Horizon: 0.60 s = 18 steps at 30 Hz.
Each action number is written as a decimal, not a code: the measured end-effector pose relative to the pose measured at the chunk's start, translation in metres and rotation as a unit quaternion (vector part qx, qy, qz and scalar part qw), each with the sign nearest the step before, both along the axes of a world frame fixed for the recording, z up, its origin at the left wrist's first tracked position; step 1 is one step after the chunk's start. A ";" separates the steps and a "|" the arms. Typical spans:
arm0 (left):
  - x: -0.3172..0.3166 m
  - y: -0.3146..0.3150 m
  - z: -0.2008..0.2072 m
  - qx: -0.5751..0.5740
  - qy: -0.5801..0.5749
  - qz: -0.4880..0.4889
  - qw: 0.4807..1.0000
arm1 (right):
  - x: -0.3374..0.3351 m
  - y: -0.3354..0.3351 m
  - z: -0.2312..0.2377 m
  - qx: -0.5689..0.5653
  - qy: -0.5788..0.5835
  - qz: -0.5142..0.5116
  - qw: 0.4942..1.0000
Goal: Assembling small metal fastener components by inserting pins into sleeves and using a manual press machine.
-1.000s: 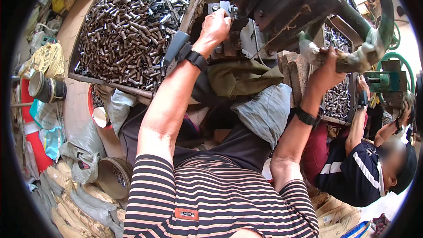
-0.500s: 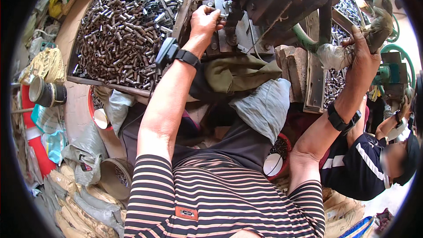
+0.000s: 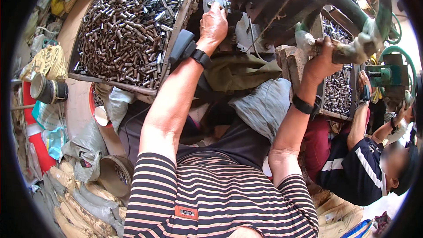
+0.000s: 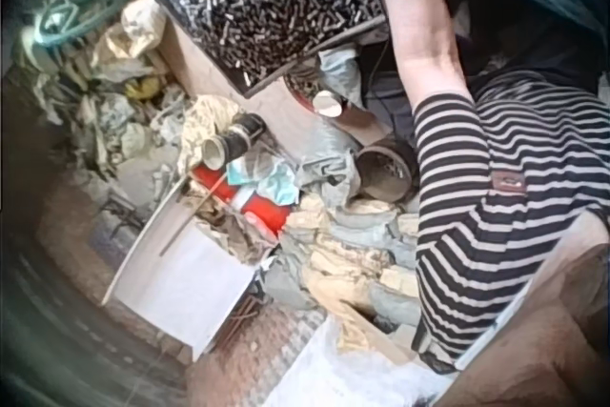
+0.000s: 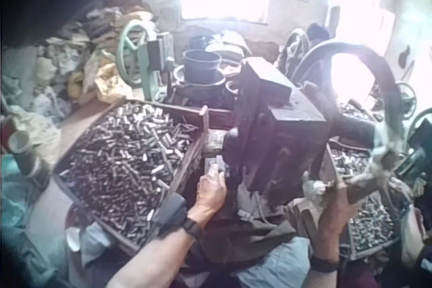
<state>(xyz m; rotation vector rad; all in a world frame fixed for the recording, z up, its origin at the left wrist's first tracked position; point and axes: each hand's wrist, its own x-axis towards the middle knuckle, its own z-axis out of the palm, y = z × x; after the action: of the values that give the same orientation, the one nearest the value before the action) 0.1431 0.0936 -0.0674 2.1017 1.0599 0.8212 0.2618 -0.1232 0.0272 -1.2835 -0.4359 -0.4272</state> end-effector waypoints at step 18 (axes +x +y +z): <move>-0.035 0.028 0.012 -0.413 -0.231 -0.122 0.872 | 0.011 -0.026 0.084 -0.103 0.047 0.116 0.987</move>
<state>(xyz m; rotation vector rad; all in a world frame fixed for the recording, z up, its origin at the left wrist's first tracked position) 0.1079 0.1212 -0.0552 1.1905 0.6780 0.5530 0.2724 -0.1491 0.1108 -1.4271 -0.5533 -0.1255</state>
